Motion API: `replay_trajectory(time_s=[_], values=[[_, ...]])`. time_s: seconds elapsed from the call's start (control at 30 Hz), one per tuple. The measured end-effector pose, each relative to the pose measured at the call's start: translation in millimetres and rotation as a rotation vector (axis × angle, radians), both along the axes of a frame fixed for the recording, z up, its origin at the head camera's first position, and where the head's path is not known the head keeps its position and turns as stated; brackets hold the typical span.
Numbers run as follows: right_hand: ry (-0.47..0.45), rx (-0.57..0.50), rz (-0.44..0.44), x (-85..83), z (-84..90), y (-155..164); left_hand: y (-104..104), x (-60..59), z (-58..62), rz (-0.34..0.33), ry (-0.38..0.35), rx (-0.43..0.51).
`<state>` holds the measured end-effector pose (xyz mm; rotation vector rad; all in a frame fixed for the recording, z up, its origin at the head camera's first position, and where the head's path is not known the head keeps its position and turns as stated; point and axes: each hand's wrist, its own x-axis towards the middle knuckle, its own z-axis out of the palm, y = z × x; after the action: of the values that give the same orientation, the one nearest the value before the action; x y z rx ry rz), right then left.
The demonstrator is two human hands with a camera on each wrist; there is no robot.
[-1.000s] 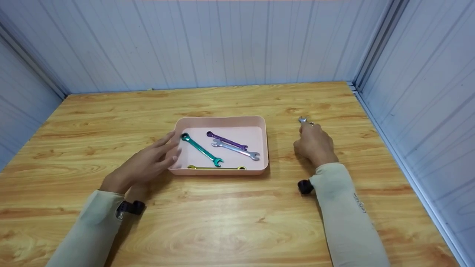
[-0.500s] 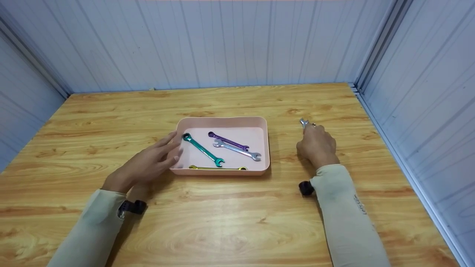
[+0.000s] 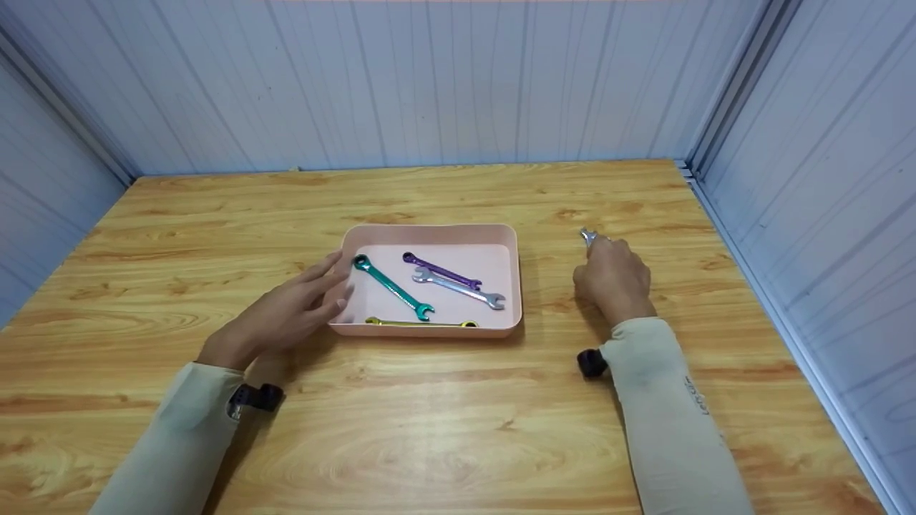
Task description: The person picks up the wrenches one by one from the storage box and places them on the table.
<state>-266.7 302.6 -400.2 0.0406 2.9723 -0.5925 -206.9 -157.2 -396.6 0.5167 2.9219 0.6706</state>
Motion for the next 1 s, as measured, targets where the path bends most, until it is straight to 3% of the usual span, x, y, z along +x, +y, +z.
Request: replay_trajectory(time_s=[0.17,0.47,1.0], values=[[-0.001,-0.138,-0.043,0.0,4.0,-5,1,0.5,-1.1,0.006,-0.012,-0.009],[-0.025,-0.368,-0.041,1.9,10.5,-18,1,-0.4,3.0,-0.018,0.01,-0.014],[0.003,-0.444,0.173,16.2,26.6,-62,-1,1.5,2.4,-0.022,0.009,-0.003]])
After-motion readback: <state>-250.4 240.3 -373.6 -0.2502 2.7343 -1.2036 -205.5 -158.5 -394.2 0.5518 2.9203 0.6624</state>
